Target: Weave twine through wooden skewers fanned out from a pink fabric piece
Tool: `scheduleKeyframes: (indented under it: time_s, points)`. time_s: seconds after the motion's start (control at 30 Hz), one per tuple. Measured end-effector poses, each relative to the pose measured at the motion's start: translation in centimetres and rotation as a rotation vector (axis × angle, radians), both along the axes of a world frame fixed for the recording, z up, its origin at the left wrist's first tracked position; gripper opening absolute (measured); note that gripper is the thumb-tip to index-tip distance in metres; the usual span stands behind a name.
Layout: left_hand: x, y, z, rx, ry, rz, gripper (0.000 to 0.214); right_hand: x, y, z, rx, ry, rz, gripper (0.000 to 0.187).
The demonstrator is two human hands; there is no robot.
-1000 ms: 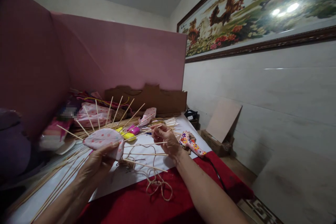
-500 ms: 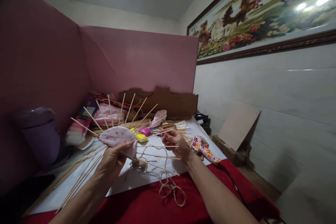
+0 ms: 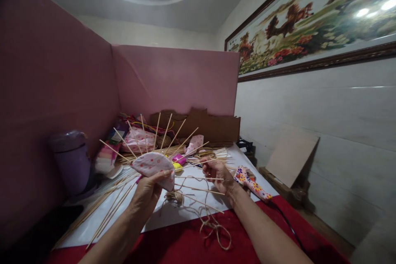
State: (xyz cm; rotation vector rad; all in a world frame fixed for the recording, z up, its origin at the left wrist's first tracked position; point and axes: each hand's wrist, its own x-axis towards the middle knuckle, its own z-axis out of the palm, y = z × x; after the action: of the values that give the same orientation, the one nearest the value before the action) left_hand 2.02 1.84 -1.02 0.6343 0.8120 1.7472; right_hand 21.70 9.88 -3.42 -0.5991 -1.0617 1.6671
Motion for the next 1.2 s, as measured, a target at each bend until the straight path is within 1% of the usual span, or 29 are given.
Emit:
scheduleKeyframes:
  time_s: [0.1, 0.23, 0.43, 0.57, 0.73, 0.87, 1.0, 1.1, 1.2]
  points:
    - [-0.1, -0.1, 0.2, 0.032, 0.013, 0.021, 0.017, -0.1, 0.0, -0.1, -0.01, -0.027, -0.026, 0.014]
    - [-0.2, -0.1, 0.4, 0.039, 0.03, 0.078, 0.017, -0.1, 0.1, -0.4, -0.019, -0.041, -0.025, 0.016]
    - [-0.3, 0.1, 0.2, 0.056, 0.088, 0.124, 0.019, -0.2, 0.3, -0.8, -0.053, -0.064, -0.035, 0.012]
    - [-0.4, 0.1, 0.1, 0.051, 0.102, 0.116, 0.018, -0.3, 0.2, -0.6, -0.05, -0.065, -0.041, 0.013]
    - [-0.3, 0.1, 0.5, 0.039, -0.01, 0.097, 0.019, -0.6, -0.5, -0.1, -0.031, -0.067, -0.035, 0.017]
    - [-0.4, 0.1, 0.6, 0.023, -0.04, 0.069, 0.017, -0.5, -0.7, 0.0, -0.044, -0.072, -0.045, 0.015]
    - [-0.5, 0.2, 0.8, 0.034, -0.087, 0.06, 0.018, -0.4, -0.4, -0.1, -0.02, -0.085, -0.023, 0.02]
    - [-0.6, 0.2, 1.0, 0.017, -0.135, 0.025, 0.018, -0.4, -0.1, -0.3, -0.014, -0.082, -0.009, 0.021]
    - [-0.6, -0.1, 1.3, 0.011, -0.185, -0.032, 0.021, -0.4, 0.0, -0.3, -0.012, -0.077, -0.006, 0.018]
